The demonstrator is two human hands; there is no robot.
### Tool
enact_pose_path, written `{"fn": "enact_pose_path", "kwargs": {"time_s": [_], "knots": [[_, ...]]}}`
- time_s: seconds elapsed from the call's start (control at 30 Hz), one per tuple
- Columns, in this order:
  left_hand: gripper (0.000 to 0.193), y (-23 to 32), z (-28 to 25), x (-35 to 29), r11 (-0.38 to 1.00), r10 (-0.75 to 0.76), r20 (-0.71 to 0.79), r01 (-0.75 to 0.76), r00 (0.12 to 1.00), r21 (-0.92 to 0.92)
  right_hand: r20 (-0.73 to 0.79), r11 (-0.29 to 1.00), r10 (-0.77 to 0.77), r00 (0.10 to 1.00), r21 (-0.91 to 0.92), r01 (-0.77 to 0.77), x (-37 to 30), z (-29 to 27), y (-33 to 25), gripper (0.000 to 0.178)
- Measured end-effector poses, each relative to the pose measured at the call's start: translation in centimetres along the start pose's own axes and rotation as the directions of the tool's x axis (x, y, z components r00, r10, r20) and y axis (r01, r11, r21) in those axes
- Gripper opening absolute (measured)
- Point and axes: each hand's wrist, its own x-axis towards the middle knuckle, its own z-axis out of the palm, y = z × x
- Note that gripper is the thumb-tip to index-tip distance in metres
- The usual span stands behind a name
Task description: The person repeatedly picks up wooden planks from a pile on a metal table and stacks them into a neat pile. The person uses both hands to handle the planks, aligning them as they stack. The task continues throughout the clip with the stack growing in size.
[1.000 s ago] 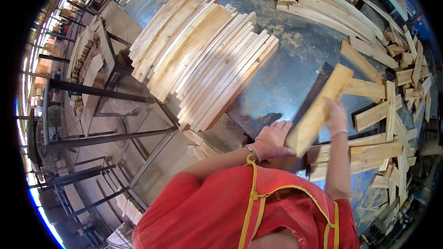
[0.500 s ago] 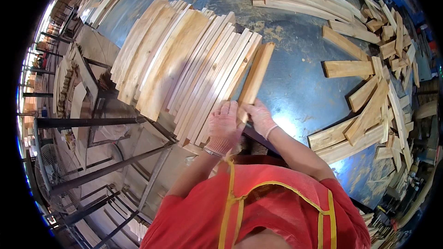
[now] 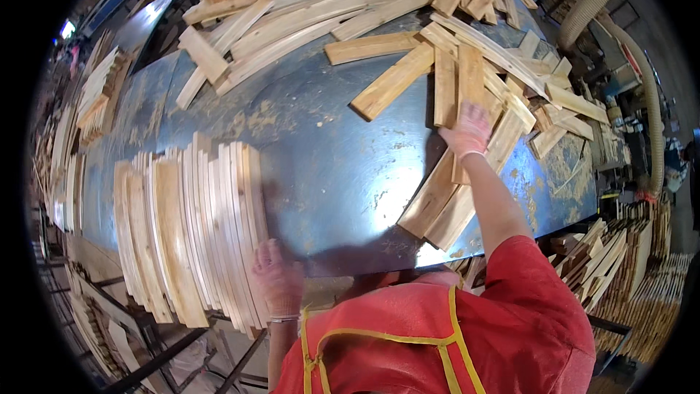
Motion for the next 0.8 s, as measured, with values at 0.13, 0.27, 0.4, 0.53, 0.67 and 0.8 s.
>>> {"fn": "enact_pose_path", "kwargs": {"time_s": [0.13,0.27,0.4,0.53,0.67,0.8], "knots": [[0.082,8.6,0.0,2.5,0.973,0.178,0.149,-0.151,0.973,-0.177,0.106,0.858,0.147,0.983,0.481,-0.181,-1.4,0.4,4.1,0.099],[0.058,15.0,1.7,5.1,0.168,0.409,0.516,0.493,0.753,-0.854,0.293,-0.272,-0.338,0.894,0.879,-0.391,-7.1,0.6,3.6,0.09],[0.069,16.7,5.1,7.6,-0.043,0.64,0.568,0.762,0.518,-0.647,0.069,0.343,0.278,0.958,0.924,-0.167,-7.2,1.1,10.6,0.077],[0.051,16.6,4.7,8.2,-0.027,0.482,0.718,0.828,0.502,-0.561,0.286,0.237,0.45,0.846,0.875,-0.422,-6.7,4.0,17.1,0.065],[0.048,13.5,3.6,7.9,0.052,0.375,0.695,0.734,0.614,-0.677,0.545,0.076,0.2,0.814,0.82,-0.567,-10.0,6.5,16.2,0.05],[0.044,9.3,1.1,5.5,0.033,0.259,0.638,0.653,0.726,-0.756,0.571,-0.027,0.082,0.817,0.82,-0.571,-12.9,7.3,11.2,0.044]]}}
